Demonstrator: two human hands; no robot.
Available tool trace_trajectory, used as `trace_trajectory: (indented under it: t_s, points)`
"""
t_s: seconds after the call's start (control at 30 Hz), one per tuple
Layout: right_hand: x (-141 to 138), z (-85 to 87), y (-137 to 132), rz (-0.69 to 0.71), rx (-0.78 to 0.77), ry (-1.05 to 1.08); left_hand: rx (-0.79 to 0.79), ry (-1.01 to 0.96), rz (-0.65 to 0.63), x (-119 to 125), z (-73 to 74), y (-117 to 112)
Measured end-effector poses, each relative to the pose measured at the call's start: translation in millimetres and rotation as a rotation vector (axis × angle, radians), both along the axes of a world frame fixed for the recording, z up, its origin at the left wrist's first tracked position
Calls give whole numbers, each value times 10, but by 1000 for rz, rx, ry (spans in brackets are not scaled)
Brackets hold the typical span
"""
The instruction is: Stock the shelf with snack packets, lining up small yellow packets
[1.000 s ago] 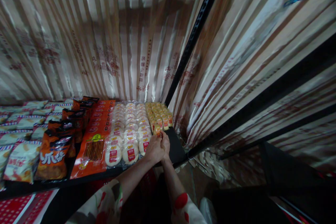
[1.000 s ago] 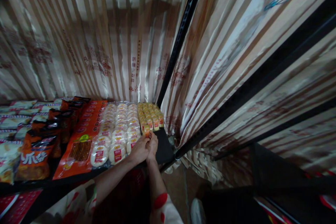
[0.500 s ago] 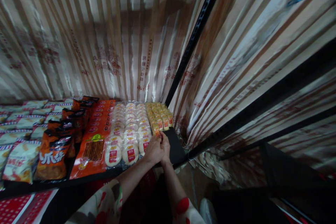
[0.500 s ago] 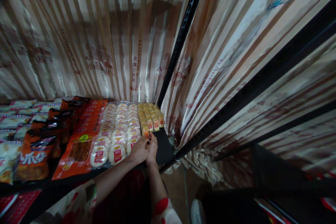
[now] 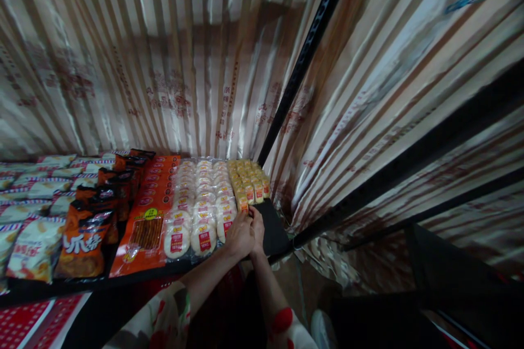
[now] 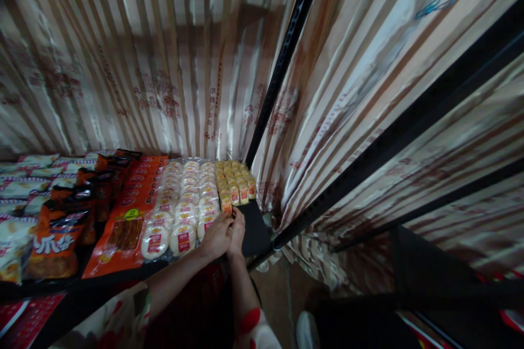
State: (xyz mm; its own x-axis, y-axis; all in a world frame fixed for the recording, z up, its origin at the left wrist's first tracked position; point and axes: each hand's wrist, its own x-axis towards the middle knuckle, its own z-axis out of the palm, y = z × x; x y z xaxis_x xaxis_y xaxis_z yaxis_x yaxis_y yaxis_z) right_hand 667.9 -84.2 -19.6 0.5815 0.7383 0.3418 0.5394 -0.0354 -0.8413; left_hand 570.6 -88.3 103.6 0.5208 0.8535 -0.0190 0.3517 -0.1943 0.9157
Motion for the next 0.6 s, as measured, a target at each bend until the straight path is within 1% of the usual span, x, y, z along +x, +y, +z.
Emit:
trace_trajectory:
  t_s: [0.17, 0.27, 0.37, 0.43, 0.5, 0.57, 0.6]
  points:
    - [-25, -3, -72, -14, 8, -52, 6, 68, -4, -78, 93, -63]
    - [-56, 2, -143, -45, 18, -57, -8, 92, -13, -85, 56, -112]
    - [-113, -8, -246, -68, 28, -34, -16, 84, 10, 31, -84, -209]
    - [-164, -32, -334, -80, 42, -2, -2, 56, 44, 161, -215, -299]
    - [-221, -76, -436, -91, 55, 43, 3, 36, 30, 254, -347, -396]
    - [-285, -139, -548, -92, 61, 102, 6, 47, 26, 234, -453, -488]
    - [-320, -176, -608, -87, 61, 126, 6, 67, 14, 172, -491, -531]
